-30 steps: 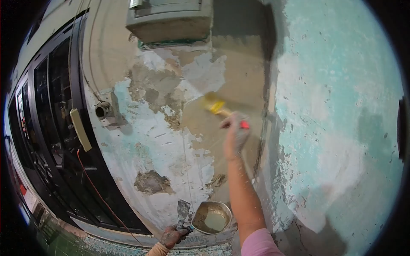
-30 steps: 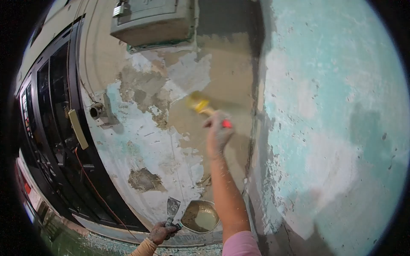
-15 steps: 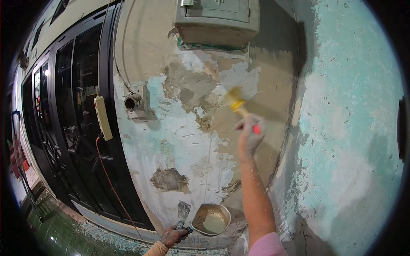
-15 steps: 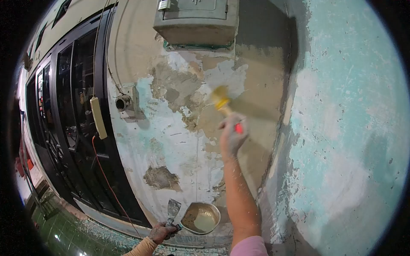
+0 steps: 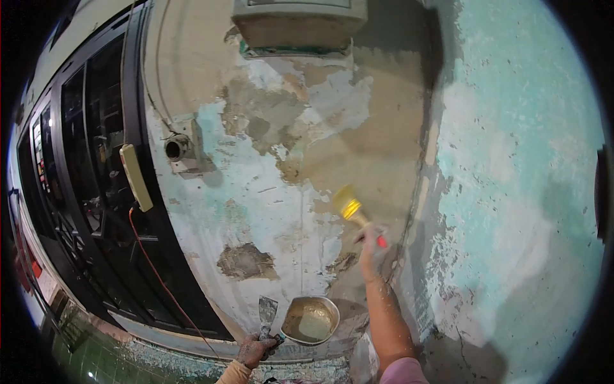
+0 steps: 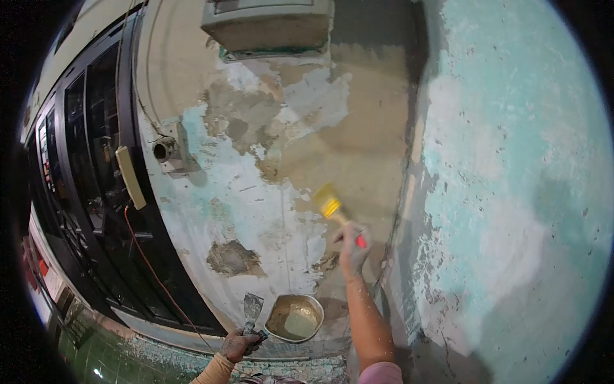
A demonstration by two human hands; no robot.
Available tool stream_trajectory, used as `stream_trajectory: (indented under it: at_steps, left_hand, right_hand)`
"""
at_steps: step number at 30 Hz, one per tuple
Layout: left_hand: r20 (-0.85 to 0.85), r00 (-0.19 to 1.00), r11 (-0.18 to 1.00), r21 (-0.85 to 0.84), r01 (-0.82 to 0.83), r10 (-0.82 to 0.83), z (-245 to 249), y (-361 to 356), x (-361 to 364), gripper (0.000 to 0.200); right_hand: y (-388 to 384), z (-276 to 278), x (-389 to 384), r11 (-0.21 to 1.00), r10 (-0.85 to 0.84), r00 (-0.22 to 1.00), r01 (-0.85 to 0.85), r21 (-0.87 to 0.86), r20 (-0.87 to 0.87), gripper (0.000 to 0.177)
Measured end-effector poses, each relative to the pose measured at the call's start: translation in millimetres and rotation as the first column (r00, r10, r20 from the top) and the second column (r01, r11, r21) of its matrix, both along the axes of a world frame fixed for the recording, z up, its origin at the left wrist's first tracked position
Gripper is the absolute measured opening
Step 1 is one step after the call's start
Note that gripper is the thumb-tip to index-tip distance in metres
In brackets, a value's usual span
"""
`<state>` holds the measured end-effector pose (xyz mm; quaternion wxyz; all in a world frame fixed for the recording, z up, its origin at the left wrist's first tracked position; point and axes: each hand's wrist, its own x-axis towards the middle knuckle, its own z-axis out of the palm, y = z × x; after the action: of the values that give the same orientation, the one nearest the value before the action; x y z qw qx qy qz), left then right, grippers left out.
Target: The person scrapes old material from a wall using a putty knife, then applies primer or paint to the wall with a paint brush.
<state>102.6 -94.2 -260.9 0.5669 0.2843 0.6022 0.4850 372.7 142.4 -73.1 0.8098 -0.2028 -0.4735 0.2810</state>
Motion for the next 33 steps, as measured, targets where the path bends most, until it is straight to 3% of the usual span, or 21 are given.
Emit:
stream_trajectory:
  at_steps: [2, 3, 5, 8, 10, 12, 13, 15, 16, 20, 23, 26, 29, 32, 33]
  left_hand:
    - [-0.032, 0.999, 1.000, 0.026, 0.011, -0.011, -6, 2, 2, 0.021]
    - [-0.046, 0.999, 0.999, 0.040, 0.015, -0.013, -8, 4, 4, 0.021]
    - [-0.053, 0.998, 0.999, 0.025, 0.042, -0.040, -11, 6, 5, 0.021]
    - [-0.061, 0.996, 0.997, 0.013, 0.070, -0.069, -15, 12, 15, 0.022]
    - [-0.077, 0.990, 0.993, -0.011, 0.121, -0.122, -10, 17, 23, 0.022]
    - [-0.107, 0.973, 0.978, -0.063, 0.200, -0.206, 4, 14, 26, 0.024]
    - [-0.152, 0.974, 0.984, -0.083, 0.156, -0.167, 11, 11, 30, 0.021]
    - [-0.116, 0.986, 0.991, -0.063, 0.115, -0.122, 2, 8, 25, 0.020]
    - [-0.092, 0.991, 0.994, -0.060, 0.091, -0.097, -1, 5, 24, 0.019]
    - [-0.037, 0.999, 0.999, -0.016, 0.031, -0.031, 14, -11, 24, 0.021]
    - [0.000, 1.000, 0.999, -0.047, -0.011, 0.011, 4, -7, 27, 0.019]
    - [-0.031, 0.999, 0.998, -0.045, 0.031, -0.032, -7, -1, 24, 0.018]
    - [-0.042, 0.994, 0.994, -0.051, 0.100, -0.103, -4, 5, 32, 0.020]
    - [-0.065, 0.985, 0.986, -0.061, 0.154, -0.158, 12, 10, 48, 0.020]
    - [-0.078, 0.981, 0.983, -0.060, 0.172, -0.176, 15, 12, 49, 0.020]
  right_hand:
    - [2, -26, 7, 0.999, 0.055, 0.994, -0.055, -0.002, 0.091, 0.015]
    - [13, -24, 18, 0.998, 0.054, 0.992, -0.052, 0.026, -0.113, 0.014]
    - [38, -12, 46, 0.996, 0.063, 0.867, -0.027, 0.080, -0.494, 0.013]
    - [39, -25, 6, 0.996, 0.065, 0.933, -0.083, -0.035, -0.353, 0.010]
    - [9, -32, -44, 0.986, 0.116, 0.992, -0.120, 0.113, 0.042, 0.018]
    - [-4, -42, -60, 0.978, 0.193, 0.980, -0.196, 0.069, 0.054, 0.019]
    - [-3, -41, -64, 0.971, 0.231, 0.971, -0.234, 0.054, 0.061, 0.020]
    - [14, -25, -25, 0.987, 0.147, 0.988, -0.144, 0.069, -0.044, 0.017]
    - [22, -20, -9, 0.995, 0.083, 0.978, -0.072, 0.066, -0.191, 0.013]
    - [56, -62, 49, 0.998, -0.048, 0.774, 0.016, -0.057, -0.631, 0.014]
    - [23, -95, 32, 0.990, -0.115, 0.737, 0.029, -0.139, -0.667, 0.016]
    - [21, -102, 44, 0.988, -0.019, 0.703, -0.095, -0.119, -0.711, 0.019]
    - [67, -99, 73, 0.994, 0.068, 0.658, -0.111, -0.007, -0.750, 0.021]
    - [32, -95, 42, 0.996, 0.038, 0.758, -0.083, -0.039, -0.651, 0.021]
    - [18, -114, 30, 0.986, 0.016, 0.725, -0.126, -0.110, -0.688, 0.017]
